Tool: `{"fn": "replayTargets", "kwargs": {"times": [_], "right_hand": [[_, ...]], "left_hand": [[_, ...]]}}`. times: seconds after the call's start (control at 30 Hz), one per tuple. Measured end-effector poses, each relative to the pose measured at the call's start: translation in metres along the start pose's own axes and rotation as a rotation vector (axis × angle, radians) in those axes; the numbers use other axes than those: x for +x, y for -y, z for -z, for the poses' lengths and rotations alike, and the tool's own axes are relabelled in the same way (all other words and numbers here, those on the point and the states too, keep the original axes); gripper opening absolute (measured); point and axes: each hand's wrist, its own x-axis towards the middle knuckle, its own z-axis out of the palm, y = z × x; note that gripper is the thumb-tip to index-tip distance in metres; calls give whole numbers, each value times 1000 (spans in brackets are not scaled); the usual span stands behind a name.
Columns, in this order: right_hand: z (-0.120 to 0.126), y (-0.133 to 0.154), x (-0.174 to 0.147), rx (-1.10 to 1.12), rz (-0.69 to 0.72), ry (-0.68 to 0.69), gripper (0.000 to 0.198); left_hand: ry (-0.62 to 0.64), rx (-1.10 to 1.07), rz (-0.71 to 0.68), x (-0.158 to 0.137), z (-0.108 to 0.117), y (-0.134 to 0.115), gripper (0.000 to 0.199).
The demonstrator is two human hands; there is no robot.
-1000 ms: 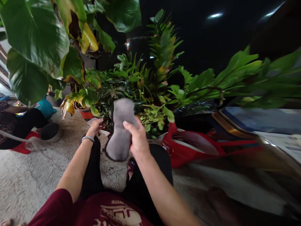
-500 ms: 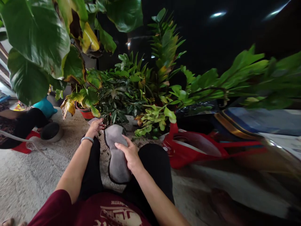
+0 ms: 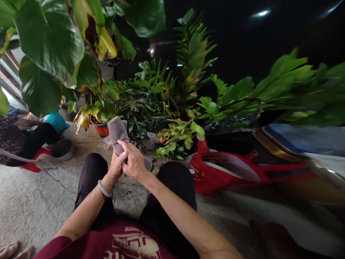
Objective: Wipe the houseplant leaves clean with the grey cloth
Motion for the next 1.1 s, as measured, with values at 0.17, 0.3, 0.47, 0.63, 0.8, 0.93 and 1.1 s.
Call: {"fn": "replayTargets", "kwargs": {"times": [0.17, 0.3, 0.47, 0.63, 0.8, 0.93, 1.1], "right_hand": [[15, -10, 13, 281, -109, 39, 63], [26, -62, 42, 168, -421, -538, 48], [15, -111, 64, 342, -580, -507, 76], [-1, -121, 50, 710, -710, -282, 47], [14, -126, 36, 760, -727, -218, 44], [24, -128, 33, 834, -754, -167, 43], [24, -125, 33, 861, -759, -171, 44]], "left_hand": [[-223, 19, 29, 13, 11, -14, 50], [-311, 109, -2, 27, 18, -37, 48], [-318, 239, -258, 74, 7, -95, 49], [-307, 331, -358, 118, 6, -99, 44], [-198, 513, 38, 73, 35, -34, 34], [-210, 422, -56, 53, 35, -46, 38], [-323, 477, -455, 114, 11, -108, 44]]}}
